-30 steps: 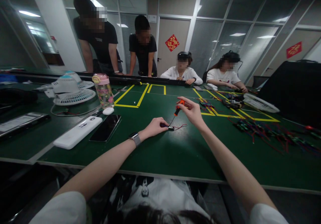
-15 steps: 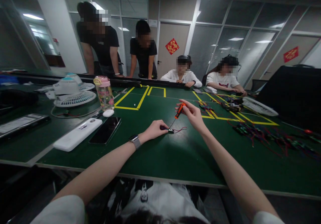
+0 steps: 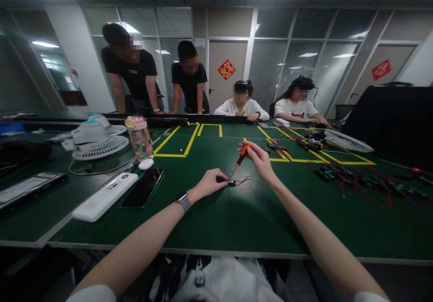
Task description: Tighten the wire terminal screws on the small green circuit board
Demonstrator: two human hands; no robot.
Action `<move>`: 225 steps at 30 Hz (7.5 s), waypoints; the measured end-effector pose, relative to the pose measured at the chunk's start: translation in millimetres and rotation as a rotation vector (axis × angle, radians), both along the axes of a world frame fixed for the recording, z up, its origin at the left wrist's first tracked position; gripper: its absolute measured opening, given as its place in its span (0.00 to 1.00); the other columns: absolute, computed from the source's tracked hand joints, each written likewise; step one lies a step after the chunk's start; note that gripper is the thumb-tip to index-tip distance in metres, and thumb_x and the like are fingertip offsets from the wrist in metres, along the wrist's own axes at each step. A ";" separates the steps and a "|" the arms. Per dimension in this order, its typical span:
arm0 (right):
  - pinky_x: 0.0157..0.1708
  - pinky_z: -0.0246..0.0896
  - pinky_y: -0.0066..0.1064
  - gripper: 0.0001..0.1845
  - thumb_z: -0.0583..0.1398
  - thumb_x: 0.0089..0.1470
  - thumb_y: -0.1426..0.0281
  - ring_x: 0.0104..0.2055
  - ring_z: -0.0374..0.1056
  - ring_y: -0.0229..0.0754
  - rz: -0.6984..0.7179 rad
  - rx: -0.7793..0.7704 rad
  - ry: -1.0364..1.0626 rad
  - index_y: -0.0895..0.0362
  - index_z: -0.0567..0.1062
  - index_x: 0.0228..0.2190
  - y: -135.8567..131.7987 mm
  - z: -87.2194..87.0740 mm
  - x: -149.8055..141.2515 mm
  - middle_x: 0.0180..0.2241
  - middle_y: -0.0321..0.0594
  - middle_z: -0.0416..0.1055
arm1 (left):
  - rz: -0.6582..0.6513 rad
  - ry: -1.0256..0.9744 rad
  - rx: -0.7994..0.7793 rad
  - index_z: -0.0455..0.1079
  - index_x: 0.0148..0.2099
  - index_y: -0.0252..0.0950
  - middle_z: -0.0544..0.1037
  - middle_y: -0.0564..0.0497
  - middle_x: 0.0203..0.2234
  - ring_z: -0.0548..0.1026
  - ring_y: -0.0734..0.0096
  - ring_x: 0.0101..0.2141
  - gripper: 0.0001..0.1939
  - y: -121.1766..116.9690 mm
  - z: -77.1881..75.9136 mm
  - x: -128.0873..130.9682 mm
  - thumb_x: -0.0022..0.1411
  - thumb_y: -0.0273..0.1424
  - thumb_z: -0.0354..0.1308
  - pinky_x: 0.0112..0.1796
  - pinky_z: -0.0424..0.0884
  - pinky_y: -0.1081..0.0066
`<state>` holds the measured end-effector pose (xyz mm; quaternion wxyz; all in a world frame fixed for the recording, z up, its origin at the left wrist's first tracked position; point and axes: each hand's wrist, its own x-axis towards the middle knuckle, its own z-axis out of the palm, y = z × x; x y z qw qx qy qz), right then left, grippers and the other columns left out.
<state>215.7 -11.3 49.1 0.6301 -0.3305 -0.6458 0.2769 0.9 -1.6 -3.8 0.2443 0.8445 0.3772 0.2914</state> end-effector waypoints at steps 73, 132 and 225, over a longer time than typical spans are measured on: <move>0.45 0.70 0.41 0.21 0.64 0.53 0.56 0.38 0.76 0.45 0.008 -0.029 0.039 0.54 0.79 0.45 1.2 2.5 -4.5 0.37 0.43 0.79 | -0.007 -0.006 0.009 0.80 0.41 0.36 0.77 0.48 0.37 0.75 0.66 0.38 0.09 1.0 -2.5 0.6 0.60 0.29 0.61 0.42 0.70 0.68; 0.36 0.65 0.31 0.17 0.64 0.49 0.52 0.33 0.67 0.40 0.089 -0.082 0.153 0.51 0.73 0.35 -2.4 4.0 -19.9 0.30 0.36 0.70 | -0.017 -0.009 0.014 0.80 0.41 0.36 0.77 0.48 0.37 0.75 0.67 0.37 0.09 4.3 -6.2 0.9 0.59 0.31 0.63 0.41 0.70 0.69; 0.46 0.66 0.38 0.17 0.68 0.46 0.53 0.38 0.72 0.42 0.246 -0.168 0.356 0.50 0.78 0.34 0.0 0.6 -17.6 0.34 0.37 0.76 | -0.017 -0.016 -0.026 0.80 0.39 0.34 0.78 0.49 0.35 0.75 0.68 0.35 0.07 2.4 -0.4 0.0 0.57 0.30 0.66 0.38 0.70 0.70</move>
